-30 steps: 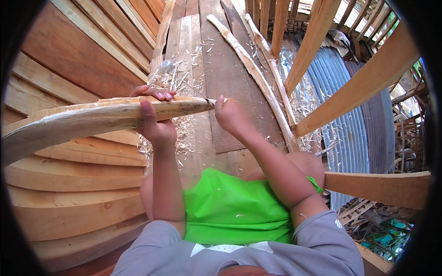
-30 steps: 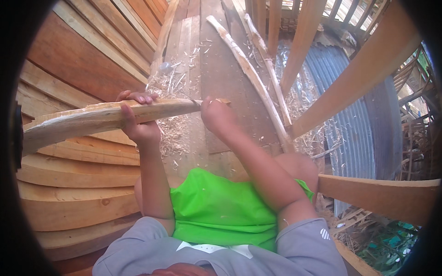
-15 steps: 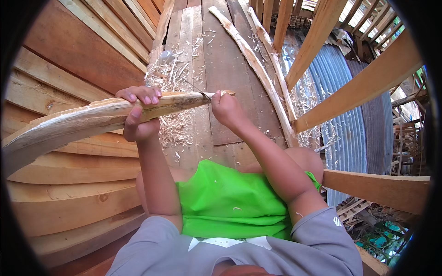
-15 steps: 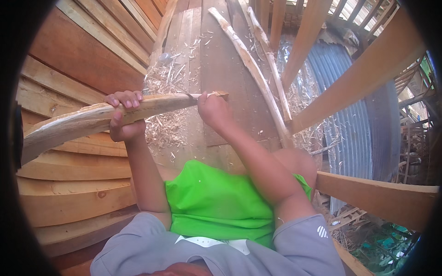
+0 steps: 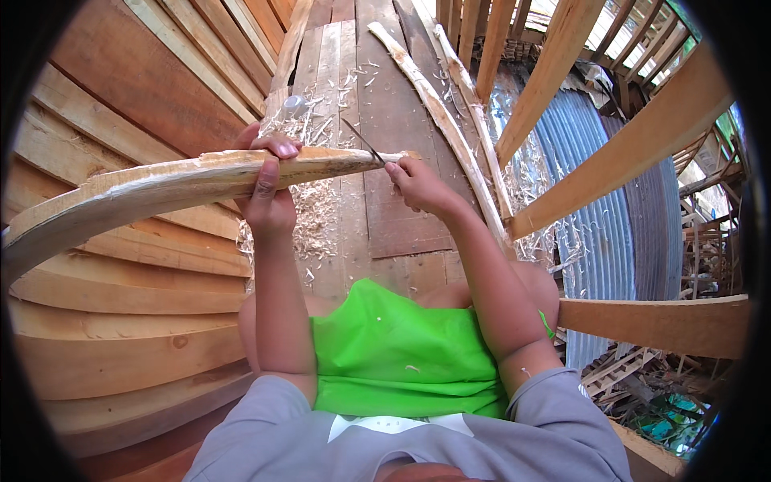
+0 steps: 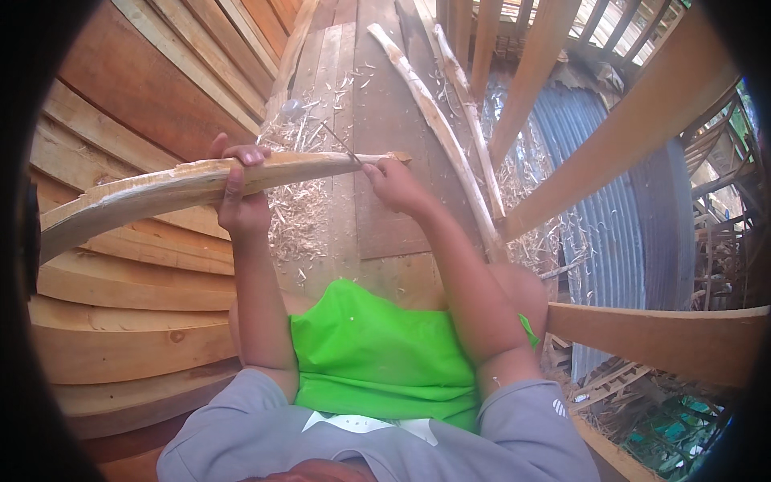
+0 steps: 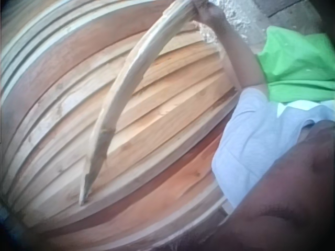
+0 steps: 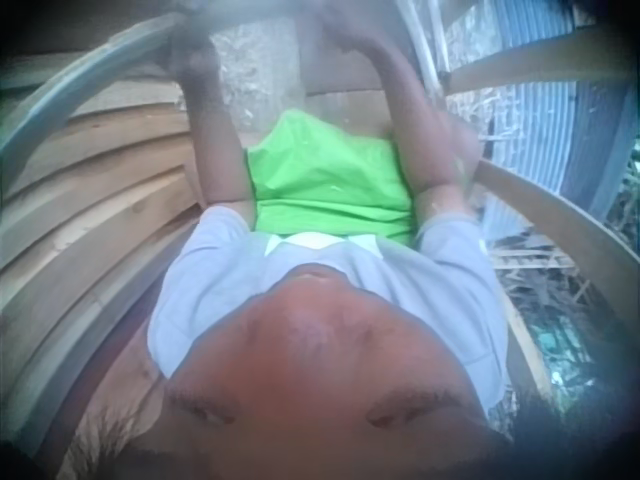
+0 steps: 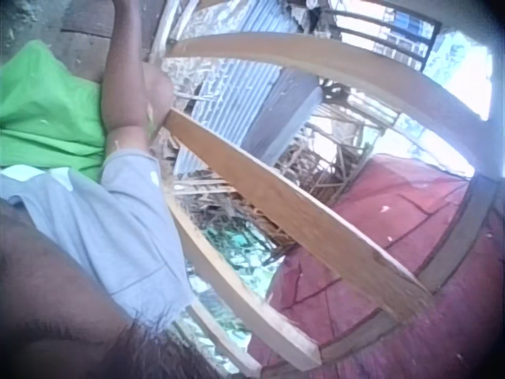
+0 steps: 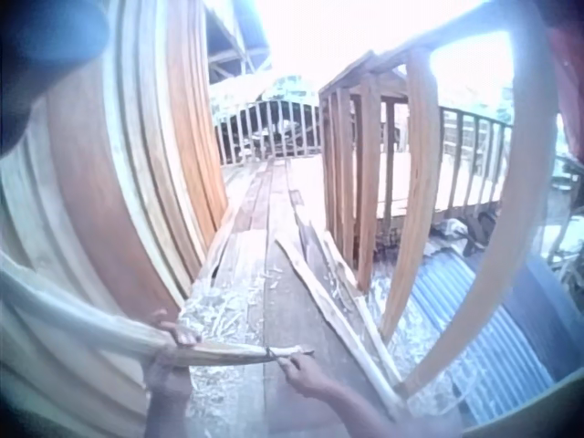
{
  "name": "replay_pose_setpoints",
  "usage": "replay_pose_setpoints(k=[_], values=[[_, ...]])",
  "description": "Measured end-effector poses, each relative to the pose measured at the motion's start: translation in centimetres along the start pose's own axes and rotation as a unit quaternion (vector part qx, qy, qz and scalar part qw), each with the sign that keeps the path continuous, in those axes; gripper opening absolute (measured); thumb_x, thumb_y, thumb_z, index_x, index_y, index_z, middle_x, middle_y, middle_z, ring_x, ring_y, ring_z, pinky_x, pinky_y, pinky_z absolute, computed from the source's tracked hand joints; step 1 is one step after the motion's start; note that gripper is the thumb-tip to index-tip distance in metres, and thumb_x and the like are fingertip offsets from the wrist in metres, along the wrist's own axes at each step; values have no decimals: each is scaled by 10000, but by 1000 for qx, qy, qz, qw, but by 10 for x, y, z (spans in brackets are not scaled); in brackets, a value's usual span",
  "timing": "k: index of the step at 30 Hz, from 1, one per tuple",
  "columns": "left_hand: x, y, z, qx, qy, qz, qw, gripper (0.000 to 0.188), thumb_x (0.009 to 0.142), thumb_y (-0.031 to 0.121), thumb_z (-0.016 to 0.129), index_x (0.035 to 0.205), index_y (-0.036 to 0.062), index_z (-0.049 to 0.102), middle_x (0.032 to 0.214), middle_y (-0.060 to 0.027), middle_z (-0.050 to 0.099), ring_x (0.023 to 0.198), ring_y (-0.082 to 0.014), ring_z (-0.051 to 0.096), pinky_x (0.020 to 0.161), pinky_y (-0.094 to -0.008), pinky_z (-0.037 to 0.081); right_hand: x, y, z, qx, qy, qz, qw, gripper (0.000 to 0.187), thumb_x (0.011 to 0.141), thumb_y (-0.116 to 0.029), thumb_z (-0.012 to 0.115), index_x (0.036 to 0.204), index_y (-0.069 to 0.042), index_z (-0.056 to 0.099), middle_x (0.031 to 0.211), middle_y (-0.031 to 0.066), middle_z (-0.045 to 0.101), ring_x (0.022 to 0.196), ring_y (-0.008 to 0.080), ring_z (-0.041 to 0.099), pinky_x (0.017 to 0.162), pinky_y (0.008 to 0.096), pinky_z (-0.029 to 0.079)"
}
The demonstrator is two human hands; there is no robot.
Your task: The person carves a curved wooden piece using a knife, holding the wood with the left hand and shaving thin curls with the right hand. Wood shavings accumulate on the floor as the person continues to shape the piece.
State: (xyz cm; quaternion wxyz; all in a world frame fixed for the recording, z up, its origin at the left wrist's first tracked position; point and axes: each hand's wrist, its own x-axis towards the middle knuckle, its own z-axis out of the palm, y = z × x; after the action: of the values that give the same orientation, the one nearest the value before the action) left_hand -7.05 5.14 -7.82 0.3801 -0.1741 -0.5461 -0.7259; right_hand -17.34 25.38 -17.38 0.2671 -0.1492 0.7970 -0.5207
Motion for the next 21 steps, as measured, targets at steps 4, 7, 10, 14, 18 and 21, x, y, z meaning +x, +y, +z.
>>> replay_pose_setpoints(k=[4,7,10,14,18,21], values=[[1,0,0,-38,-5,7,999,225,901,158,574,1108,72,549,849,-64,541,840,-196,523,872,-441,442,2,-1,6,37,16,11,999,401,1023,-327,444,920,17,620,798,89,608,734,188,576,709,377,467],[0,-4,-10,-55,-52,12,997,145,894,163,557,1012,81,542,821,-56,516,813,-197,499,838,-427,425,-2,-13,4,-9,20,39,999,391,1015,-333,462,940,10,634,819,89,621,772,181,583,717,379,468],[1,-1,-12,-56,-69,7,996,119,883,177,555,949,83,524,810,-60,504,804,-202,486,825,-423,413,-11,-24,3,40,24,47,998,393,1009,-342,476,960,5,653,838,103,634,783,193,593,733,387,476],[0,2,-9,-50,-62,-5,997,110,861,167,544,919,79,512,806,-71,500,802,-207,484,824,-426,413,-10,-14,-6,47,5,-13,999,348,1015,-376,501,933,-57,615,679,-17,487,551,67,431,504,258,361],[3,1,-1,-109,-75,-3,991,91,835,76,567,892,37,507,811,-118,547,775,-217,529,826,-420,449,12,31,-7,18,69,-32,997,336,1024,-363,473,902,-71,583,667,-14,466,504,75,392,453,283,321],[-5,7,10,-100,-61,-8,993,91,813,64,556,882,35,503,793,-119,540,755,-218,527,812,-419,453,4,12,0,93,76,106,987,394,1031,-391,418,826,-78,543,647,-8,443,484,87,349,431,295,281]])
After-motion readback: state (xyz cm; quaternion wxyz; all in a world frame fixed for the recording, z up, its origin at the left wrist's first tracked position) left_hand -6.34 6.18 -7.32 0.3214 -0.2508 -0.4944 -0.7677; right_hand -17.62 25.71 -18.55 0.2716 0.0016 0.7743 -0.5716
